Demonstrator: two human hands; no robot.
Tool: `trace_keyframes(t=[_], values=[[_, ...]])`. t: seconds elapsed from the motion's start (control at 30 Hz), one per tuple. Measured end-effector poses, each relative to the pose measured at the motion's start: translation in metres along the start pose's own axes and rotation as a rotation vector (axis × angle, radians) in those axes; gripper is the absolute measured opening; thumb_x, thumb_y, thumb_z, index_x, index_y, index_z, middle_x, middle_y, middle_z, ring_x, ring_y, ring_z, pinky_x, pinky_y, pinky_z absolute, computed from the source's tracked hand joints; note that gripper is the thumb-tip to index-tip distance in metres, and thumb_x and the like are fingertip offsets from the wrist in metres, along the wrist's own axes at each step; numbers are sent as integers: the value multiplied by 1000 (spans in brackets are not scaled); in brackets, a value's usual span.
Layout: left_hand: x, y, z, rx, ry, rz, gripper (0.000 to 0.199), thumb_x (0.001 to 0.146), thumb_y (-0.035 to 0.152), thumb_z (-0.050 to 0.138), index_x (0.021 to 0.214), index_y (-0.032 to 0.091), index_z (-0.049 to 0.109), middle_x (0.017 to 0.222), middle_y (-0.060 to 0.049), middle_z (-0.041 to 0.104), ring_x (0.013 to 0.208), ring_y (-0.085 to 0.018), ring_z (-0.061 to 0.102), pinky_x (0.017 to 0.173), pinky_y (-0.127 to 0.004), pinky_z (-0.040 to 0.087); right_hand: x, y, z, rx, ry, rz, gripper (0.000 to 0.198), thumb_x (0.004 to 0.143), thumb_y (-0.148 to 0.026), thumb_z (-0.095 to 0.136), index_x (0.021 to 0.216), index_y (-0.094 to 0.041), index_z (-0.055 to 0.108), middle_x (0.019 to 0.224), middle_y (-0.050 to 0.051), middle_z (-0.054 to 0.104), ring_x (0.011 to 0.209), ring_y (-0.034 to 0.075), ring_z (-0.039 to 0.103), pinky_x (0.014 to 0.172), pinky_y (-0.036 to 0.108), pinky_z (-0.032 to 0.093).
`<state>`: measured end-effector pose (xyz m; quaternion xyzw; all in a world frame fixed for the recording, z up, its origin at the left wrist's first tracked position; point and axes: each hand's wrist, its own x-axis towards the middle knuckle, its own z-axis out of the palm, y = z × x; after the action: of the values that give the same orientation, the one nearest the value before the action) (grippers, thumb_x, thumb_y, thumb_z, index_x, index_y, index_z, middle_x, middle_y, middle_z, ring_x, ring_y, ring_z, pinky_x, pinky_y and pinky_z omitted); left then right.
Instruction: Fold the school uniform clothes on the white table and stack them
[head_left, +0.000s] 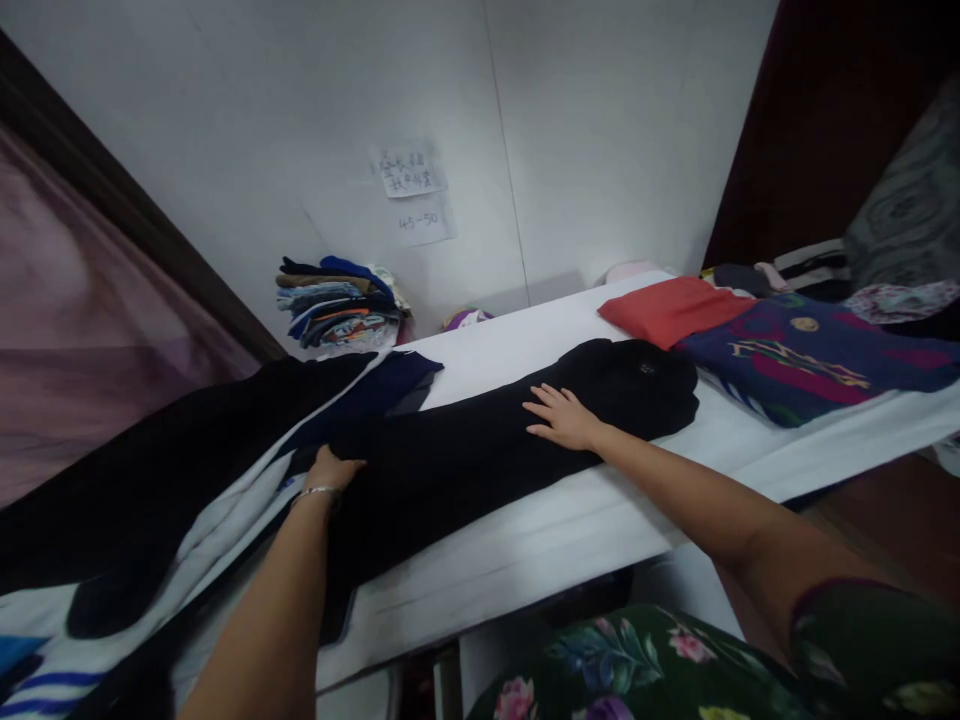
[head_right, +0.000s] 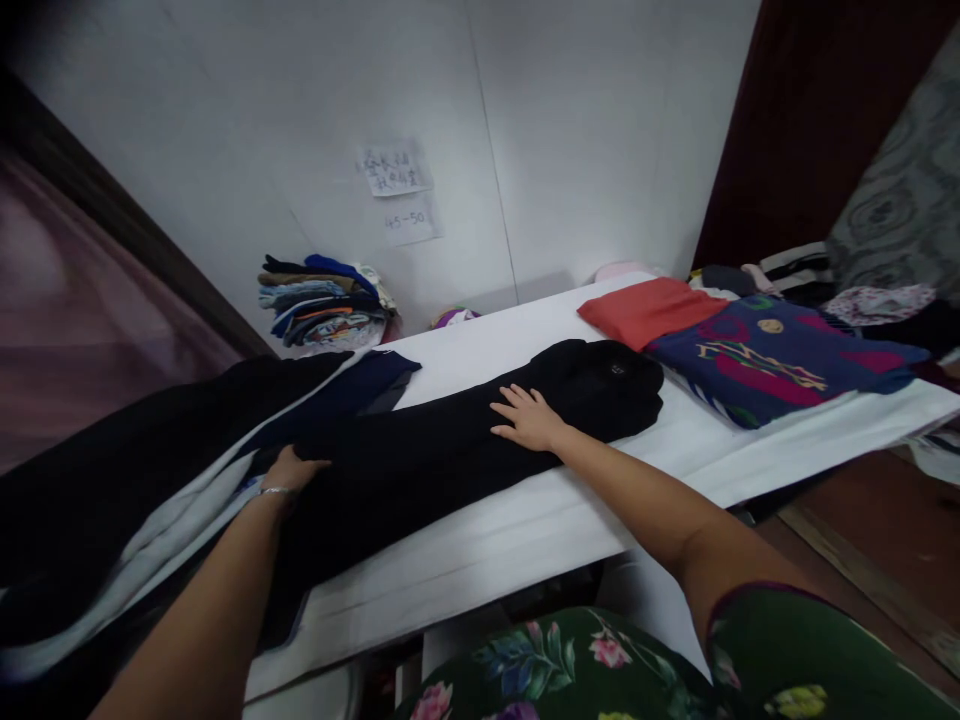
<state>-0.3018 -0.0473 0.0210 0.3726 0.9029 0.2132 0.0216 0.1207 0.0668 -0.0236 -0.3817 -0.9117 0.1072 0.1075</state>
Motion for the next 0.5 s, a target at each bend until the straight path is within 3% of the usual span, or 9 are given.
trace_keyframes(t=[0.07, 0.17, 0.23, 0.3, 0.4, 0.5], values=[[-12, 25, -2, 121, 82, 45, 78, 71, 37, 68, 136, 2, 42, 128, -29, 55, 114, -38, 57, 93, -51, 47, 1, 1, 0, 10, 4, 1, 65, 92, -63, 32, 143, -25, 42, 157, 10, 21, 145, 28, 12, 113, 52, 14], [-46, 81, 6, 158, 220, 435, 62, 86, 40, 50, 138, 7, 41, 142, -22, 44, 133, -33, 40, 105, -51, 36, 1, 1, 0, 39, 5, 6, 65, 91, -63, 33, 143, -26, 42, 157, 9, 20, 145, 28, 11, 114, 53, 12], [-73, 115, 24, 181, 135, 687, 56, 91, 44, 43, 136, 12, 46, 147, -17, 41, 137, -29, 35, 109, -51, 31, 2, 2, -2, 86, -15, 6, 66, 90, -64, 35, 144, -26, 41, 157, 9, 19, 145, 28, 9, 114, 53, 11], [-96, 137, 49, 242, 0, 839, 57, 92, 48, 40, 139, 15, 43, 151, -14, 35, 141, -28, 28, 112, -52, 25, 2, 9, -8, 153, -32, -14, 67, 89, -62, 40, 146, -26, 37, 157, 9, 21, 145, 27, 13, 114, 53, 13], [-112, 145, 81, 335, -174, 857, 58, 94, 51, 34, 141, 18, 43, 152, -11, 35, 141, -28, 28, 112, -55, 23, -2, 42, -27, 165, 82, 4, 64, 89, -53, 47, 145, -25, 38, 154, 9, 28, 142, 26, 22, 113, 48, 20], [-111, 138, 95, 343, -207, 834, 58, 94, 52, 32, 141, 20, 43, 152, -10, 34, 141, -28, 28, 112, -55, 21, -10, 99, -52, 8, 250, 251, 52, 89, -39, 49, 137, -19, 49, 149, 12, 38, 139, 25, 31, 112, 42, 26]])
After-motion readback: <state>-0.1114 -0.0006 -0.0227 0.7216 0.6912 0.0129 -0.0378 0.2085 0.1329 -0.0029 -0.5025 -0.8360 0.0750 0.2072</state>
